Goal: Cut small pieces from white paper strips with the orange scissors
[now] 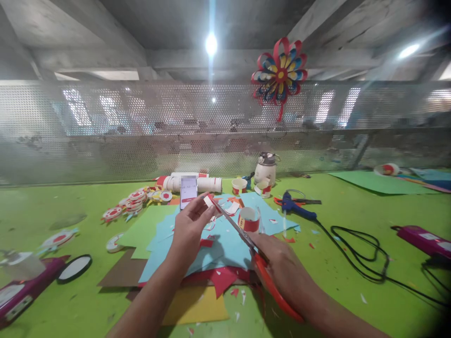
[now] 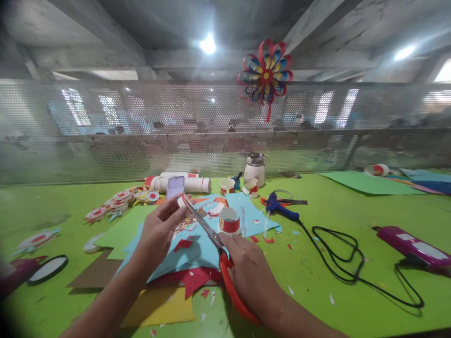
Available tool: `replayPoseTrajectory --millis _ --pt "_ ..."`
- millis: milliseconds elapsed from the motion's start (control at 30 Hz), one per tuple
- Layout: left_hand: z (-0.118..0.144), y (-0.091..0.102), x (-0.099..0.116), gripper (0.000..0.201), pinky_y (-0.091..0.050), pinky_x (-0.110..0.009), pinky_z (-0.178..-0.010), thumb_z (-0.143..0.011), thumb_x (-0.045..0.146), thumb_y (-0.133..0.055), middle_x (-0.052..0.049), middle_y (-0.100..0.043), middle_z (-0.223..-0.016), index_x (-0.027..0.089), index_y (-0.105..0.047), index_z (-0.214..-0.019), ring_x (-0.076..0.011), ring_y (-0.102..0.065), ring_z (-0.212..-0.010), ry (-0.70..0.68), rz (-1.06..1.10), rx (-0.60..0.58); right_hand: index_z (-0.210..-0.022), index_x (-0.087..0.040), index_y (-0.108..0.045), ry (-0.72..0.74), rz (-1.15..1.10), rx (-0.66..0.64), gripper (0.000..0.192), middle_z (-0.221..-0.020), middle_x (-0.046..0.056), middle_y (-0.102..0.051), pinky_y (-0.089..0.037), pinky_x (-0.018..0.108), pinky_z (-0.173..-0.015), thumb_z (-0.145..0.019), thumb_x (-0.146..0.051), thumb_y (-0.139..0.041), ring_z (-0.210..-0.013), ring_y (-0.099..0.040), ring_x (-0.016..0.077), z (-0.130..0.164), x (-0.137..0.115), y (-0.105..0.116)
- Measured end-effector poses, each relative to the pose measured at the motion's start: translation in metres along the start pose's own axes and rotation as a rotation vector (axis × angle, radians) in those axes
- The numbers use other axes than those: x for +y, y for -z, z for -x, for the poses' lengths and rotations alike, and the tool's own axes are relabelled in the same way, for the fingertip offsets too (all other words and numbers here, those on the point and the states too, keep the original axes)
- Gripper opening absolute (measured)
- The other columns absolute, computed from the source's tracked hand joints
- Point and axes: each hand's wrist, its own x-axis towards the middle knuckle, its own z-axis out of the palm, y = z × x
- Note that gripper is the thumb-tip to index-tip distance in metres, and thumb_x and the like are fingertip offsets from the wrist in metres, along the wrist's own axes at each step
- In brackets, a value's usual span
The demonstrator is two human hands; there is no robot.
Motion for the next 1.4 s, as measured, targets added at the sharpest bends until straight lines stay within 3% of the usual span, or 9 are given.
replayPoseTrajectory --millis 400,633,800,1067,1400 --pt "0.0019 -0.0009 0.0018 0.040 -0.046 -0.035 -0.088 -0.066 0.024 -0.075 -0.010 -0.068 -0.102 0.014 -0.066 -0.103 -0.0213 -0.062 -0.096 0.007 0.020 0.004 -0.102 -0.015 -0.065 0.022 -0.081 0.023 0.031 -0.090 0.010 -0.071 -0.049 0.034 -0.072 -0.079 -0.010 -0.046 -0.080 -0.063 0.0241 -0.0005 -0.0011 -0.0021" --pt "0.0021 -0.0010 0.0057 0.045 -0.048 -0.034 -0.082 -0.065 0.022 -0.076 -0.007 -0.070 -0.091 0.017 -0.063 -0.108 -0.0187 -0.064 -0.085 0.051 0.119 -0.010 -0.117 -0.012 -0.060 -0.018 -0.074 -0.024 0.039 -0.110 0.016 -0.066 -0.044 0.041 -0.086 -0.080 -0.010 -0.049 -0.098 -0.060 0.0283 -0.0004 0.0032 -0.0034" --pt "0.0019 -0.0009 0.0059 0.043 -0.052 -0.039 -0.078 -0.066 0.022 -0.075 -0.007 -0.068 -0.094 0.017 -0.062 -0.107 -0.0199 -0.064 -0.084 0.058 0.115 -0.020 -0.121 -0.014 -0.057 -0.002 -0.081 -0.050 0.045 -0.112 0.014 -0.065 -0.044 0.041 -0.086 -0.078 -0.005 -0.049 -0.100 -0.058 0.0271 -0.0011 0.0057 -0.0043" --pt "-0.0012 0.0034 0.0006 0.040 -0.050 -0.034 -0.077 -0.071 0.023 -0.072 -0.007 -0.068 -0.094 0.017 -0.060 -0.109 -0.0195 -0.064 -0.086 0.013 0.026 -0.072 -0.119 -0.012 -0.059 -0.008 -0.016 -0.012 0.041 -0.108 0.017 -0.067 -0.046 0.043 -0.083 -0.080 -0.011 -0.047 -0.096 -0.060 0.0296 -0.0009 0.0038 -0.0036" --pt "-0.0001 0.0047 -0.0007 0.043 -0.050 -0.034 -0.074 -0.070 0.024 -0.072 -0.009 -0.070 -0.091 0.016 -0.060 -0.111 -0.0194 -0.065 -0.081 0.012 -0.001 -0.076 -0.115 -0.016 -0.062 0.002 -0.018 0.013 0.041 -0.103 0.013 -0.070 -0.048 0.036 -0.079 -0.079 -0.009 -0.046 -0.091 -0.063 0.0256 -0.0008 -0.0016 0.0015"
